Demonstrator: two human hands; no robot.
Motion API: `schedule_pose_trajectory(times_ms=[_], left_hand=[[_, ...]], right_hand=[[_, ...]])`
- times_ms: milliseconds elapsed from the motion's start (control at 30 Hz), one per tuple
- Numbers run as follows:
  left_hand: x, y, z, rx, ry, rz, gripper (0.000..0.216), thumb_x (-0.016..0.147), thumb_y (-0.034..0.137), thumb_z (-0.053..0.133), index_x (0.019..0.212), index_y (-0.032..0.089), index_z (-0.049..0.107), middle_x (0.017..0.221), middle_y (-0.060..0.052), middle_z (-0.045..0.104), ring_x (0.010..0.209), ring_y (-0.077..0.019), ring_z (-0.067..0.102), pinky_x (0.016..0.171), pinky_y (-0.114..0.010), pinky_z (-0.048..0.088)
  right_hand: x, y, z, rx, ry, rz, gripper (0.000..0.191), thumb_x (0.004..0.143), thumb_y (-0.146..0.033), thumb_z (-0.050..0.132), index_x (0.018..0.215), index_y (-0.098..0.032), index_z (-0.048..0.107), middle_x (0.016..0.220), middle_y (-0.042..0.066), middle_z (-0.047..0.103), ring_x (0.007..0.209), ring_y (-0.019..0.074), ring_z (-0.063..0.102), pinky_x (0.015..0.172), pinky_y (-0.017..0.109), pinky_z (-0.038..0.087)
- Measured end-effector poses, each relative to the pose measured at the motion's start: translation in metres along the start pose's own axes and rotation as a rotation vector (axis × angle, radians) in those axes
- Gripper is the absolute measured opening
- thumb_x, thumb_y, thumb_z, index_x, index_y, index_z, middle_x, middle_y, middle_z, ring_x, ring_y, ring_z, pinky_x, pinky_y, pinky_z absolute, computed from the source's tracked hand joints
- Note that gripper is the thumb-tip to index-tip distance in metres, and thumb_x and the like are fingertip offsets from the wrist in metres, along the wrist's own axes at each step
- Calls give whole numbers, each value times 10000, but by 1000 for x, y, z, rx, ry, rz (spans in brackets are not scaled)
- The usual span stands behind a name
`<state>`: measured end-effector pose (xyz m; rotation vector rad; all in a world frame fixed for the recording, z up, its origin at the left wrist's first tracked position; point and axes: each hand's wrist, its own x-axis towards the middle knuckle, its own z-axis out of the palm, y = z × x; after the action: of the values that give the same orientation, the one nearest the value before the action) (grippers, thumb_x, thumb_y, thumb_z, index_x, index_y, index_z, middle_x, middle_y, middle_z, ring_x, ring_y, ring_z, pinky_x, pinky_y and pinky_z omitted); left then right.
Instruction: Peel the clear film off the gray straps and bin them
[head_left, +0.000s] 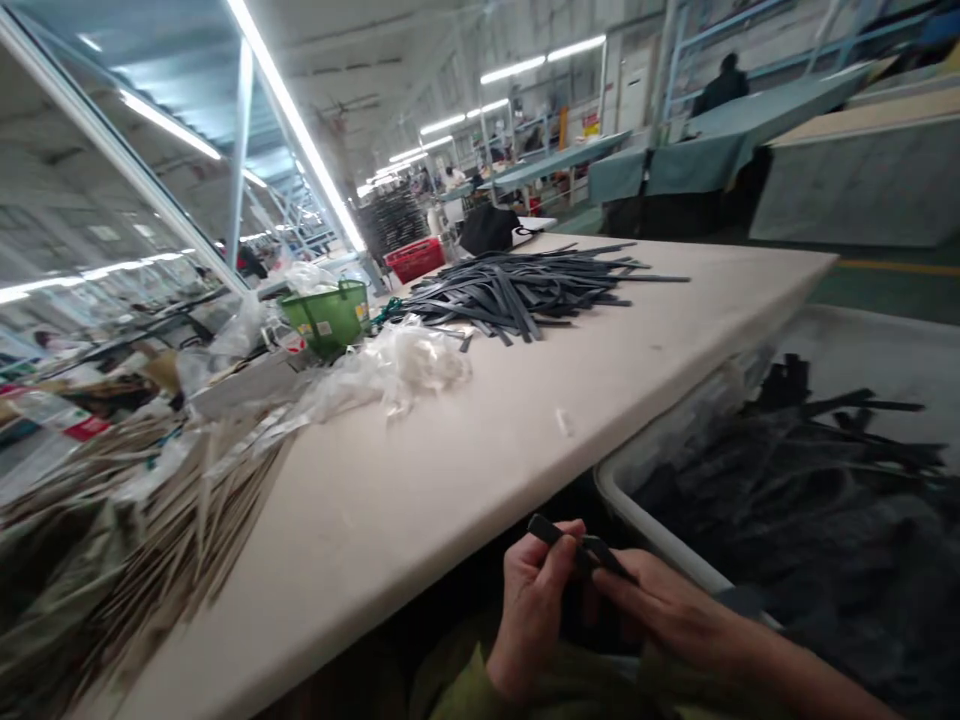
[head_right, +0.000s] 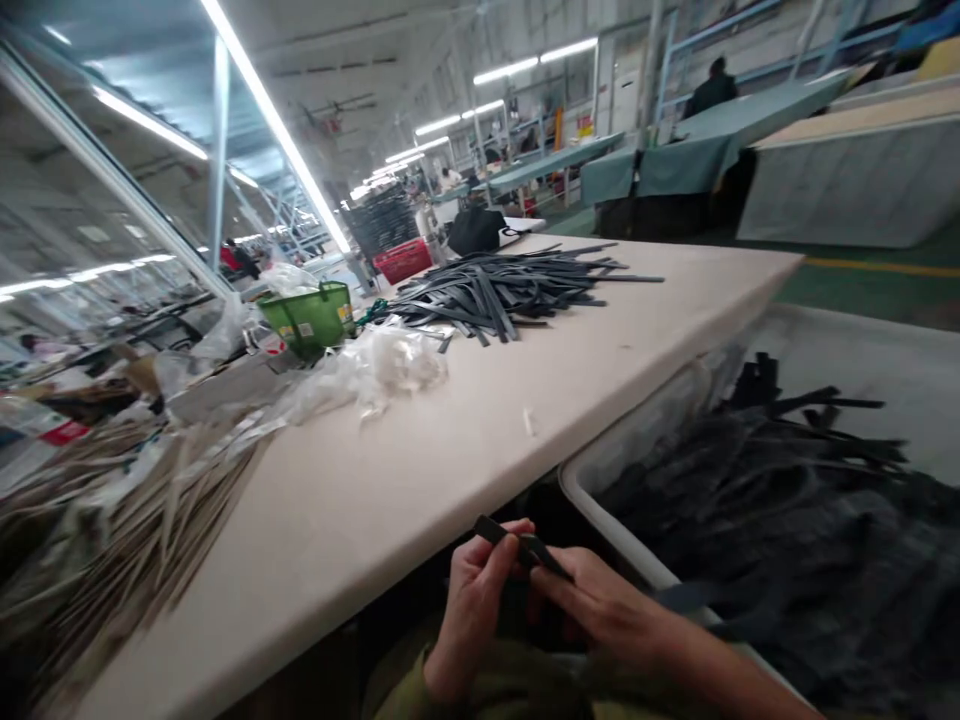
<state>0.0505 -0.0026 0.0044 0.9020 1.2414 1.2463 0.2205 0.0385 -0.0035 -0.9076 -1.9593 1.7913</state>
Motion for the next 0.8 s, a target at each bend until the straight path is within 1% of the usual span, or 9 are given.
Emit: schedule_pose_trajectory(times_ms=[67,167,300,367,433,533,633,700,800], left_hand=[[0,1,-5,10,25,26,493,841,568,645,1068,145,756,927,-95,754,826,-215,667,788,-328,519],[6,5,-14,105,3,91,460,853,562,634,1019,155,772,950,-83,753,891,-227,663,843,-329,506],[41,26,-34,308,-62,132,465,892,554,565,942,149,788,855,-78,772,814,-222,686,779,-318,519],[74,45,-55,444,44,175,425,899,512,557,936,154,784,905,-90,782,821,-222,706,787,-319,531],[113,69,-87,599,239,168,341,874,451,606,927,158,774,919,-98,783,810,-226,717,774,-322,540],[165,104,-144,733,510,151,270,863,355,656,1034,159,729,1031,-133,755,1028,-265,678,935,-368,487],[195,123,-193,819,746,84,348,893,333,646,1190,152,629,1264,-137,648,1197,-279,587,1035,-479,436],[204,124,-214,838,810,22,362,906,348,641,1215,162,604,1299,-112,610,1182,-274,586,1009,-517,466],[211,114,-228,823,807,-41,330,911,359,637,1180,168,620,1239,-88,630,1099,-257,621,936,-479,527]], right_hand=[[2,3,-4,14,-13,14,636,942,-709,384,880,-128,635,715,25,599,561,132,539,505,234,420],[6,8,-12,11,-38,12,636,917,-735,409,921,-130,608,736,40,634,516,123,550,481,231,422],[22,26,-25,63,36,38,660,887,-772,412,952,-146,612,723,43,668,467,113,551,451,225,398],[31,37,-33,115,136,81,685,845,-808,436,931,-153,621,695,41,677,451,121,554,456,240,406],[39,46,-41,142,230,94,702,797,-834,472,904,-161,638,674,48,685,457,144,572,470,266,428],[45,54,-51,132,293,74,708,761,-850,499,881,-173,667,674,68,700,468,172,588,480,299,450],[47,60,-56,125,302,64,690,773,-838,500,885,-182,682,690,77,710,483,188,604,490,313,466],[48,63,-57,122,291,56,666,795,-816,500,893,-184,685,696,76,712,489,188,609,491,309,469],[48,66,-56,109,261,41,670,808,-816,480,900,-186,687,693,70,710,488,180,606,479,293,460]])
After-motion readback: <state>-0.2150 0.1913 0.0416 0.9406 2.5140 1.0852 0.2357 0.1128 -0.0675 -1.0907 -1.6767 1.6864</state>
